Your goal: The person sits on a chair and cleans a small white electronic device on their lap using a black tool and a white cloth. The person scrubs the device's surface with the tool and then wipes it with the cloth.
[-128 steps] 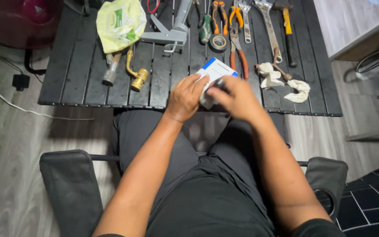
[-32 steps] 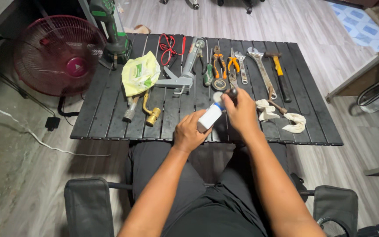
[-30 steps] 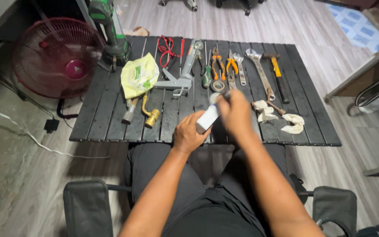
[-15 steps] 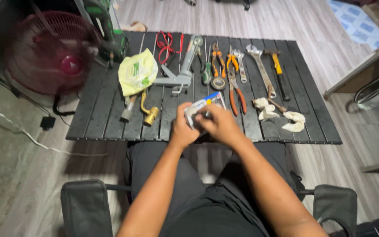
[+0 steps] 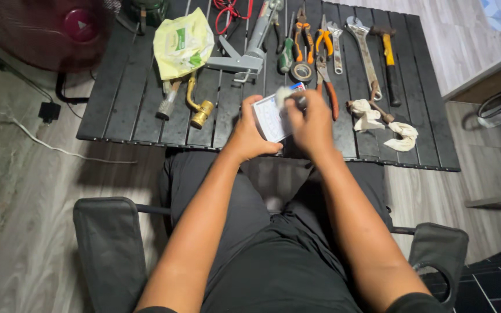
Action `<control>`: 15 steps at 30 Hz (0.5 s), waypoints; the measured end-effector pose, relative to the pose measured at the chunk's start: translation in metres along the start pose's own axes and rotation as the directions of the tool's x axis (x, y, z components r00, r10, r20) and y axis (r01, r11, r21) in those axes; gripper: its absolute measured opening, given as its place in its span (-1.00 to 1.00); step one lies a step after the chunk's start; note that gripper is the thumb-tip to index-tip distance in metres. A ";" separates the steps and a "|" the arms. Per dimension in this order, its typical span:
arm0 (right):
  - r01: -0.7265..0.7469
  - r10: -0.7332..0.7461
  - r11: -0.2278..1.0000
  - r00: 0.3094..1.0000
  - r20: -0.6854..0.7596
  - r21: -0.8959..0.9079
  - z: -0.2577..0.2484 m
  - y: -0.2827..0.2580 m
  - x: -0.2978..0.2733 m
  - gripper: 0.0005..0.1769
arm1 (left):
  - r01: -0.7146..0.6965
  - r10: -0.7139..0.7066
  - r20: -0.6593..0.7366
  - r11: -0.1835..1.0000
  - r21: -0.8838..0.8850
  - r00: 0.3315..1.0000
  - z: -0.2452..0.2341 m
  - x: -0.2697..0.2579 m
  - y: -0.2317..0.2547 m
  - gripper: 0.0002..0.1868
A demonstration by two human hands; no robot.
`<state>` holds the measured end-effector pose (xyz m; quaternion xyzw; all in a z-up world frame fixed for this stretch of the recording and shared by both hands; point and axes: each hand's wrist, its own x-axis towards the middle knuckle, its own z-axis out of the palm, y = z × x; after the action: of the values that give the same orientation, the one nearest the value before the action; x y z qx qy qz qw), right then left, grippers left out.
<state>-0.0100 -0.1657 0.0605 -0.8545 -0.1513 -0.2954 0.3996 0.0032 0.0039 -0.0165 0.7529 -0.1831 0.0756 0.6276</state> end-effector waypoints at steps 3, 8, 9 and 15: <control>0.029 -0.078 0.991 0.916 0.393 0.128 -0.001 -0.015 -0.015 -0.76 | -0.020 0.020 -0.011 1.000 -0.003 1.000 0.000 0.002 -0.001 0.28; -0.082 0.093 0.989 0.992 0.086 -0.127 0.005 -0.006 0.012 -0.77 | 0.034 -0.034 -0.020 0.999 0.036 0.999 0.003 0.001 -0.002 0.23; -0.032 0.031 0.987 0.999 -0.011 -0.157 0.007 -0.006 0.014 -0.78 | 0.053 -0.053 -0.020 0.998 0.017 0.998 0.002 0.000 -0.001 0.23; -0.228 0.140 0.968 0.843 0.520 0.109 -0.011 0.003 -0.008 -0.83 | -0.003 0.003 -0.002 1.000 0.026 1.000 -0.001 0.000 0.002 0.23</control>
<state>-0.0191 -0.1765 0.0591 -0.8762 -0.1925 -0.0063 0.4419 0.0026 0.0048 -0.0140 0.7607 -0.1823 0.0797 0.6179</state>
